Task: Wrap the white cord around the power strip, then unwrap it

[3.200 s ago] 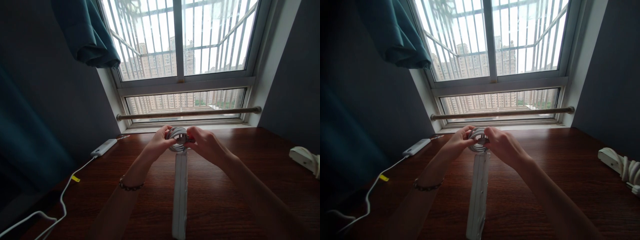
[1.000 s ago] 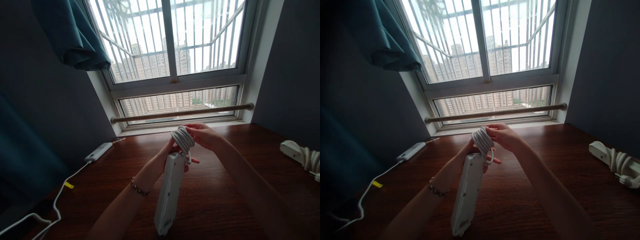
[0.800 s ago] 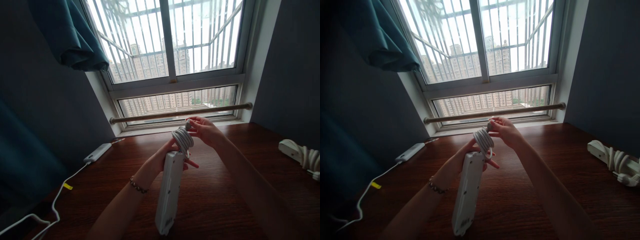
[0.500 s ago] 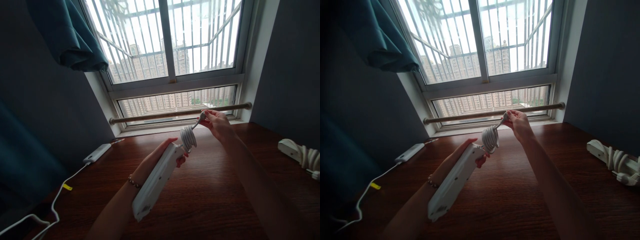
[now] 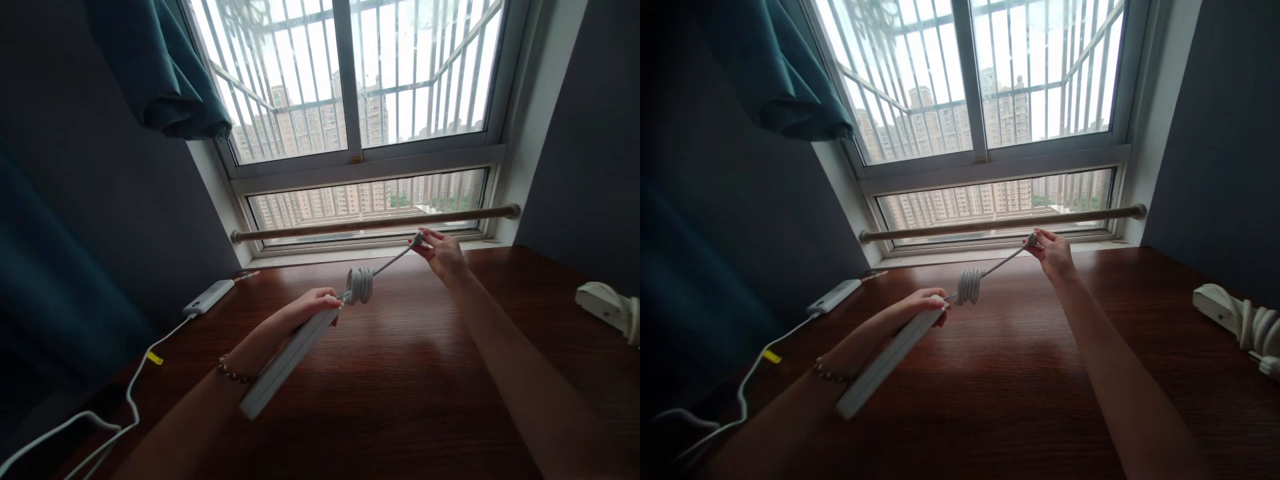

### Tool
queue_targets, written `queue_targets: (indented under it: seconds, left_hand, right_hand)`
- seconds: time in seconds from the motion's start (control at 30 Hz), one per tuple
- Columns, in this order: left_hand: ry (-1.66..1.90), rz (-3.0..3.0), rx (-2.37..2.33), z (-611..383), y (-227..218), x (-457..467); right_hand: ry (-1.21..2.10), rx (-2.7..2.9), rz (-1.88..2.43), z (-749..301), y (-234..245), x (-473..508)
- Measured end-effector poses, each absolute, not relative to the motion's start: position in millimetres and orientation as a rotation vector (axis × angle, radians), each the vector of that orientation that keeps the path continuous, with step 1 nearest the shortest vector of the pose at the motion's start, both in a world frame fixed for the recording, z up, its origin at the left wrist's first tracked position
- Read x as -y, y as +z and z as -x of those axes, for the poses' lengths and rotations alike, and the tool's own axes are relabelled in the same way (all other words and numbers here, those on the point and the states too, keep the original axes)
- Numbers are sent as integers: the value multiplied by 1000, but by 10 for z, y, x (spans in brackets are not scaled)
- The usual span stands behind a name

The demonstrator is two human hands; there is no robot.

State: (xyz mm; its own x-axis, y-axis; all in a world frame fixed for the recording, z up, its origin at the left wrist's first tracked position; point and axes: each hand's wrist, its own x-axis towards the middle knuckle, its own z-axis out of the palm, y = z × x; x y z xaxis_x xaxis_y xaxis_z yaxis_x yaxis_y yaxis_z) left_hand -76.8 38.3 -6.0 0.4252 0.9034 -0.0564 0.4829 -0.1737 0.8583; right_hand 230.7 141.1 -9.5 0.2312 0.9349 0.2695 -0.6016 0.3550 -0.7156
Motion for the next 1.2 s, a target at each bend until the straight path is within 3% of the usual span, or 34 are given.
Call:
queue_targets:
  seconds: [0.33, 0.7, 1.2]
  left_hand:
    - [327, -2544, -1744, 1314, -180, -886]
    - [-10, -2873, -1606, 1160, -476, -1488]
    - [55, -2769, -1478, 1016, -708, -1945]
  right_hand:
    - [1358, 1042, 467, -2087, -696, -1593]
    - [1346, 1105, 530, -2298, -1058, -1670]
    - [1281, 1098, 774, -2414, -1384, -1840]
